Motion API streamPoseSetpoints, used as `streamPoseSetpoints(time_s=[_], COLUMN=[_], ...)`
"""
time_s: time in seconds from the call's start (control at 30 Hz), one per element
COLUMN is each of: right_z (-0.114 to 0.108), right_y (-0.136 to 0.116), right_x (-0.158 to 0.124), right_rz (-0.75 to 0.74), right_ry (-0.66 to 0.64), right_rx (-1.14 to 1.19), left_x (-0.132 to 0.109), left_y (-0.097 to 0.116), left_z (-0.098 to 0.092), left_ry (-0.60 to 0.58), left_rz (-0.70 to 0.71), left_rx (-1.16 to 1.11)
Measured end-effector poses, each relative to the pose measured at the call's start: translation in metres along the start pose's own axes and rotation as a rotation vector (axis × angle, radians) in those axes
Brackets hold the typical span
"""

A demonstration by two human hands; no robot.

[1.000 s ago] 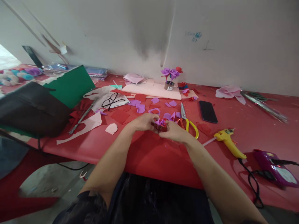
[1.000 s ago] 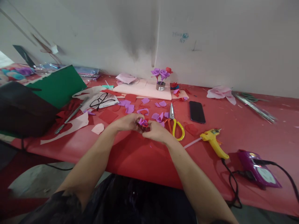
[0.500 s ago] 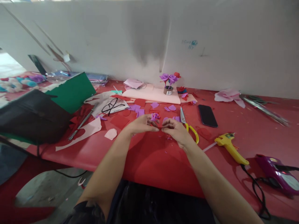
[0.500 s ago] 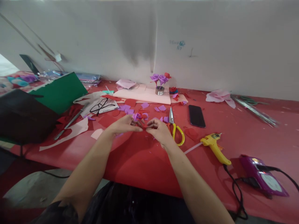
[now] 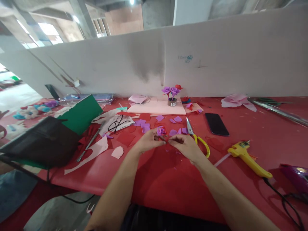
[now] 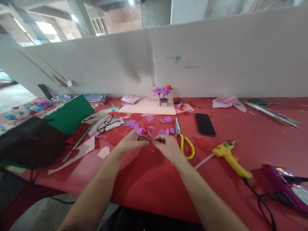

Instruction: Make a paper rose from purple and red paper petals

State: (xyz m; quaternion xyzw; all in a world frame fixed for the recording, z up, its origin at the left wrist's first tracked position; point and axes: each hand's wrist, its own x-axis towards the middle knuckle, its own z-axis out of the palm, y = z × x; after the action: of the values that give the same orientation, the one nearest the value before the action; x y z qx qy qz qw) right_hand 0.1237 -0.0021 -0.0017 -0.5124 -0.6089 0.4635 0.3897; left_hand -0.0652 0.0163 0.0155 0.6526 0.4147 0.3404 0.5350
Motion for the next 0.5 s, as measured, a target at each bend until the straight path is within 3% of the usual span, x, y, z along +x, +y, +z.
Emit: streamPoseSetpoints(time_s=[0.1, 0.23, 0.5], right_z=[-0.006, -0.017, -0.023], right_y=[-0.002, -0.004, -0.015], right_x=[0.001, 0.003, -0.001], right_rz=[0.007, 0.077, 0.085], right_ry=[0.186, 0.388, 0.451], right_rx=[0.080, 0.334, 0.637], left_x=[0.001, 0.006, 0.003], left_y=[-0.001, -0.004, -0.004], left_z=[0.002, 0.008, 0.026], left_ry=[0.127, 0.232, 0.144], left_rz=[0.044, 0.141, 0.061], left_rx=[-0.009, -0.186, -0.543])
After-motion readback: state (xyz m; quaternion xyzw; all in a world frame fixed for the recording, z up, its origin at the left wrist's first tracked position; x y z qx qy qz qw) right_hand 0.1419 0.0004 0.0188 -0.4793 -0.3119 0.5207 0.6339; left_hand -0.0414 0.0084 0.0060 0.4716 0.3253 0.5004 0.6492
